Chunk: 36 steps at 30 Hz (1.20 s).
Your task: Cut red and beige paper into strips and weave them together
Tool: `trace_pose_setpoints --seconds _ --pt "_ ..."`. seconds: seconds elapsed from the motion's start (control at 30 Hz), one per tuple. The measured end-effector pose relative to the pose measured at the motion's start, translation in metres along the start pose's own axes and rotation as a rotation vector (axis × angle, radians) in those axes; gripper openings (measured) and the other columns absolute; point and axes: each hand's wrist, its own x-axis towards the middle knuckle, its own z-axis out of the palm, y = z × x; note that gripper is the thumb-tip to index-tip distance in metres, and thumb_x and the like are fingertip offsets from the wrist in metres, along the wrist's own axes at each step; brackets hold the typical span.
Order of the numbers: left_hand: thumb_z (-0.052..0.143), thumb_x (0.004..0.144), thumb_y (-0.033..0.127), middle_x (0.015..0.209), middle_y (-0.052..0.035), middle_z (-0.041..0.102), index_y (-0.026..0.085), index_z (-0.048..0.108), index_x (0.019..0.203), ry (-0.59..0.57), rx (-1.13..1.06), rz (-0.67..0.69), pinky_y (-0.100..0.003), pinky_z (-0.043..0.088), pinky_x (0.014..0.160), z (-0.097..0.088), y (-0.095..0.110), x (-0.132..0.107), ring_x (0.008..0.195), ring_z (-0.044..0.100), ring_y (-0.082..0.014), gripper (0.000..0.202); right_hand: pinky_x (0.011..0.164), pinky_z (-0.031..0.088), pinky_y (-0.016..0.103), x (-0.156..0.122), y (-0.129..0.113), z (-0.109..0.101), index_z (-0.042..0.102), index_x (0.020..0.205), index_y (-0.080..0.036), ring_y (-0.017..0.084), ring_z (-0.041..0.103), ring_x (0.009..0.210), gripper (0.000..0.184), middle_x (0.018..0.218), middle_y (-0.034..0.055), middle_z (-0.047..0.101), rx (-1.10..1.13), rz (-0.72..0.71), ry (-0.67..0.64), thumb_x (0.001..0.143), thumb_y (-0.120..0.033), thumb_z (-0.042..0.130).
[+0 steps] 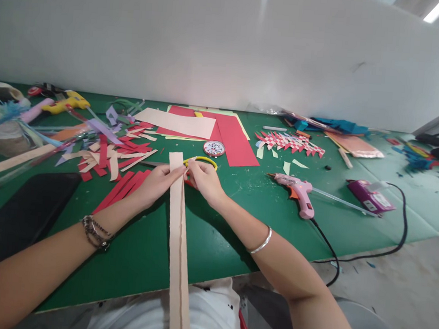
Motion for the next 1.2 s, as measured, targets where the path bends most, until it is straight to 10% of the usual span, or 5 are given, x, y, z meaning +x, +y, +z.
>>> trace_pose_setpoints --seconds 0.57,0.8,1.2 --pt "0.057 0.066 0.058 0.046 0.0033 0.046 0.016 0.048 0.052 0.204 -0.058 -0.072 -0.021 0.029 0.043 -0.0076 0.0032 -0.0002 0.044 0.040 -0.0092 0.044 0.032 0.018 0.017 -0.0037 0.0002 0.0006 0.034 0.050 -0.018 0.002 0.026 0.029 0.041 0.033 -0.0087 0.034 -0.091 0.021 -0.122 0.086 -0.036 0.042" --pt "0.056 0.069 0.054 0.057 -0.0011 0.060 0.016 0.060 0.060 -0.040 0.014 -0.027 -0.023 0.039 0.052 -0.0044 0.0037 -0.0030 0.057 0.053 -0.0147 0.039 0.035 0.021 0.018 -0.0028 -0.0023 -0.0014 0.033 0.048 -0.018 0.003 0.029 0.031 0.041 0.034 -0.0073 0.034 0.008 -0.015 0.002 0.085 -0.036 0.041" --pt "0.059 0.068 0.049 0.062 -0.0011 0.062 0.015 0.063 0.064 0.005 0.038 -0.005 -0.023 0.039 0.053 -0.0084 0.0043 -0.0033 0.059 0.052 -0.0146 0.035 0.045 0.022 0.021 -0.0044 0.0022 -0.0013 0.034 0.051 -0.018 0.007 0.029 0.046 0.037 0.048 -0.0048 0.030 -0.263 -0.117 -0.033 0.081 -0.039 0.043"
